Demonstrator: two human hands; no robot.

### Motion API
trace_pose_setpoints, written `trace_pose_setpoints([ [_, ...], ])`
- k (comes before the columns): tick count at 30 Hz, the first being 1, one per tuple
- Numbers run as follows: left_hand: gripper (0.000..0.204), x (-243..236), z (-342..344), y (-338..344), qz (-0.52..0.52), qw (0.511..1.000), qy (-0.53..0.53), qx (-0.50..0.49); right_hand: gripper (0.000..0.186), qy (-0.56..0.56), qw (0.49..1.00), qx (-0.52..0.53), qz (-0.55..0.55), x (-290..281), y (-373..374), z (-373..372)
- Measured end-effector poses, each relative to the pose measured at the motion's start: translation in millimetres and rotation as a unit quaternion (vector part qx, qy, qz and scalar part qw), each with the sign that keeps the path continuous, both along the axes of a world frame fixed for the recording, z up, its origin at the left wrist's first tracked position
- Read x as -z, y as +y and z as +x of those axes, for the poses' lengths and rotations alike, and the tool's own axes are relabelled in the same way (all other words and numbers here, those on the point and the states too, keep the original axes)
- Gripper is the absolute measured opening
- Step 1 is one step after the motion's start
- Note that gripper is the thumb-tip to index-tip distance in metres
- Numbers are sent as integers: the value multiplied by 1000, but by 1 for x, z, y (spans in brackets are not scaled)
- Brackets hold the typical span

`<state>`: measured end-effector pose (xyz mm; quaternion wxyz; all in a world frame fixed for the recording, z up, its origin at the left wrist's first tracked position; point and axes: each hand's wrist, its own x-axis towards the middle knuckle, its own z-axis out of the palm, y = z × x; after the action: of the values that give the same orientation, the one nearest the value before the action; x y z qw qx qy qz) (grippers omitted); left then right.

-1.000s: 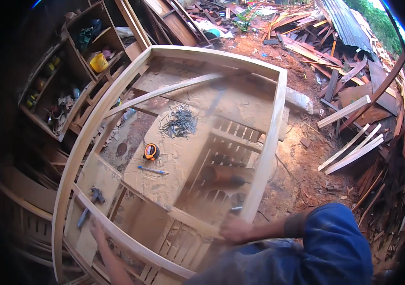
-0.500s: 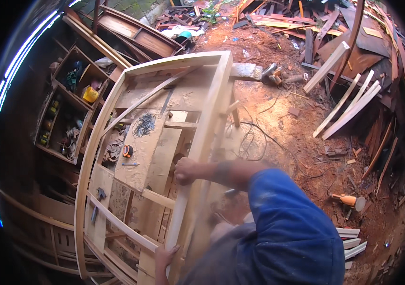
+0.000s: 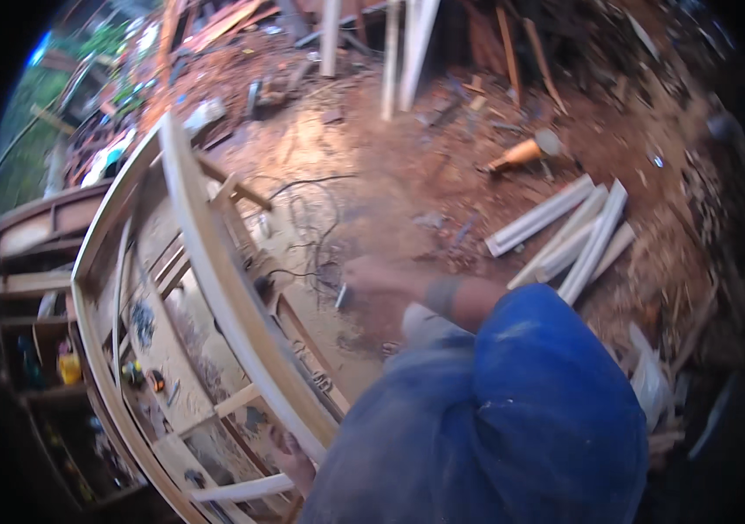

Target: The person sands the edges of a wooden frame with an angle grinder and hammers wooden strips onto the structure using a hammer and nails.

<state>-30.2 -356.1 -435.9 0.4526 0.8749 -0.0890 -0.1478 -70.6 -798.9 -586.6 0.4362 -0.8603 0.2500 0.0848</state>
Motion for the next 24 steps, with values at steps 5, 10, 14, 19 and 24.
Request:
trace_pose_setpoints([
  [5, 46, -81, 68, -78, 34, 977, -185, 104, 48, 349, 816, 459, -45, 63, -17, -344],
  [10, 34, -98, 81, -187, 36, 937, -285, 202, 47, 334, 706, 609, 137, 82, 38, -545],
  [14, 21, -64, 44, -310, 7, 916, -168, 364, 53, 181, 546, 716, 396, 130, 60, -547],
  [19, 32, -3, -19, -458, 158, 777, 25, 608, 50, 109, 478, 669, 559, 169, -75, -471],
  [24, 32, 108, -32, -582, 286, 822, 195, 452, 46, 57, 470, 710, 522, 301, -310, -452],
])
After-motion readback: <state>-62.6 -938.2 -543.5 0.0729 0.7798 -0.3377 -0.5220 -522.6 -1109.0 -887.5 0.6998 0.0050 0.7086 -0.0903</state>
